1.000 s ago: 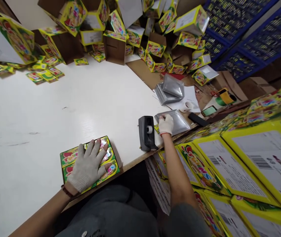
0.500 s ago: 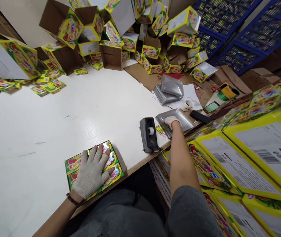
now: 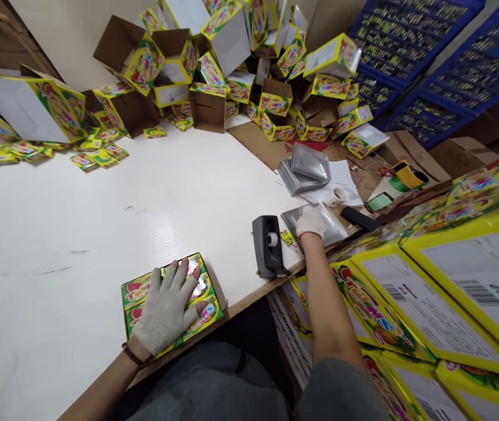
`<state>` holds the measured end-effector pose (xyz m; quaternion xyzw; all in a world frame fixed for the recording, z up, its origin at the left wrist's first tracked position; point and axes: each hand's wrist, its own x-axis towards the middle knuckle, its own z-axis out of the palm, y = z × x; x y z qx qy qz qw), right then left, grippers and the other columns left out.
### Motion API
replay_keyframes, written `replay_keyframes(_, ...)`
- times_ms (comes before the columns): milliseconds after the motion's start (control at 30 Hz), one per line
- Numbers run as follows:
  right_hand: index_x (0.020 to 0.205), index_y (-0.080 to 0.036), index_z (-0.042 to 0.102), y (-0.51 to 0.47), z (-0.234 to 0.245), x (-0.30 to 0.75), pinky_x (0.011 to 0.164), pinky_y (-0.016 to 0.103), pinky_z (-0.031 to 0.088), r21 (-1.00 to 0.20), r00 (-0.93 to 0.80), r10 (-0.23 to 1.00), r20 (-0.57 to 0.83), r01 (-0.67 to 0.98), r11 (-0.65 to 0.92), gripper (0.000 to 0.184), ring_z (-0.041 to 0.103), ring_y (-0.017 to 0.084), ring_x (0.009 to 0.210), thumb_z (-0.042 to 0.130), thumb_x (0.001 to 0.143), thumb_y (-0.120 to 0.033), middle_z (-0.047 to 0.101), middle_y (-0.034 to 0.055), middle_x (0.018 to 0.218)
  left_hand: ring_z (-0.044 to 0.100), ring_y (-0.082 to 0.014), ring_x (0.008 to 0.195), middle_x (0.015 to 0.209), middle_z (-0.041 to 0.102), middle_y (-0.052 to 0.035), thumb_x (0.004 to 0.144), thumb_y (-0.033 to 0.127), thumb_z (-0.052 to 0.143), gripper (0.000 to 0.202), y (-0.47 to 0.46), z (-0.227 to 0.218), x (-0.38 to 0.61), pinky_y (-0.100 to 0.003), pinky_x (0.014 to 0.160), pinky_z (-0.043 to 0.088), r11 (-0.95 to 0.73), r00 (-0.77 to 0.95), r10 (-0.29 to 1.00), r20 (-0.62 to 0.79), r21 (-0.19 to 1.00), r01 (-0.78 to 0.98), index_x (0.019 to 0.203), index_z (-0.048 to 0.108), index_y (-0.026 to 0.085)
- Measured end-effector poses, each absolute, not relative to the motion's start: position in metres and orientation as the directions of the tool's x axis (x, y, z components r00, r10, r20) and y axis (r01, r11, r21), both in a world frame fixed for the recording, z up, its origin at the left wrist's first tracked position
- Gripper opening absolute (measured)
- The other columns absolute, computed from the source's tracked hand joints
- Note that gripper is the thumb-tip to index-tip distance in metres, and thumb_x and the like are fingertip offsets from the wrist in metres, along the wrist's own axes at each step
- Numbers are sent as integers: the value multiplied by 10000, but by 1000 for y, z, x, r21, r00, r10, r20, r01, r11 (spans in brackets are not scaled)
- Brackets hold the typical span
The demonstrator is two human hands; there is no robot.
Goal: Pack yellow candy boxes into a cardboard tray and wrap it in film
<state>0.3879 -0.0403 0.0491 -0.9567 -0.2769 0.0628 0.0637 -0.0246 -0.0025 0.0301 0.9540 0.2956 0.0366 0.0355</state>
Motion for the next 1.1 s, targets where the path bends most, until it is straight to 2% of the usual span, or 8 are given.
replay_keyframes(133,1001,-216,555,-45,81,353,874,458,503,-708,728,622,287,599,-374,133,645,272,993,469,927,-285,661,143,1156,363,-426,1438,1529,428,-237,945,543,488,614,-5,22,-27,-673,1148,263,-776,792,603,97,301,554,1427,513,165)
replay_keyframes(267,872,-304,500,-37,91,295,557,311,500,-999,486,874,27,-6,34,197,587,157,651,675,867,-393,667,11,892,227,-299,1528,1658,217,-134,1033,497,262,588,3,35,-50,-562,1203,289,-628,509,764,396,635,449,1568,263,255)
replay_keyframes(333,846,-284,536,-32,82,264,515,255,490,-946,189,964,-189,-298,-127,311,561,121,602,801,769,-429,637,-13,791,191,-272,1540,1675,195,-31,1025,564,219,583,11,59,-68,-530,1239,242,-632,257,773,579,678,374,1559,275,337)
replay_keyframes(400,835,-242,547,-28,64,237,482,212,470,-845,-114,921,-373,-368,-388,403,550,93,559,855,692,-459,619,-30,735,212,-261,1534,1643,279,45,1011,606,244,559,20,89,-86,-509,1263,201,-689,123,707,697,637,346,1511,369,388)
replay_keyframes(533,753,-196,502,-19,19,208,418,161,388,-736,-462,733,-499,-220,-640,485,542,69,503,866,640,-495,605,-31,650,352,-264,1474,1583,402,-23,1024,541,321,536,24,119,-93,-503,1226,290,-699,407,715,568,575,425,1509,384,322)
replay_keyframes(733,730,-184,519,-22,-11,208,396,192,364,-789,-463,711,-529,-38,-613,529,554,94,488,817,621,-608,616,-8,627,388,-354,1415,1528,461,-124,997,422,435,483,21,67,-23,-592,1135,321,-787,828,560,-35,289,545,1422,484,198)
replay_keyframes(900,768,-204,498,-43,-10,197,425,218,381,-812,-346,757,-554,24,-583,485,529,101,470,739,683,-617,600,-27,588,489,-302,1258,1464,499,-150,959,347,496,451,24,36,2,-482,1060,376,-875,893,449,-34,184,447,1369,528,160)
replay_keyframes(1100,910,-240,435,-89,-4,177,443,223,377,-782,-145,774,-616,-1,-623,413,493,96,478,740,651,-344,544,-105,602,491,-310,1183,1439,490,-141,924,400,515,508,19,37,-4,-459,972,395,-870,880,471,-54,137,474,1389,525,197)
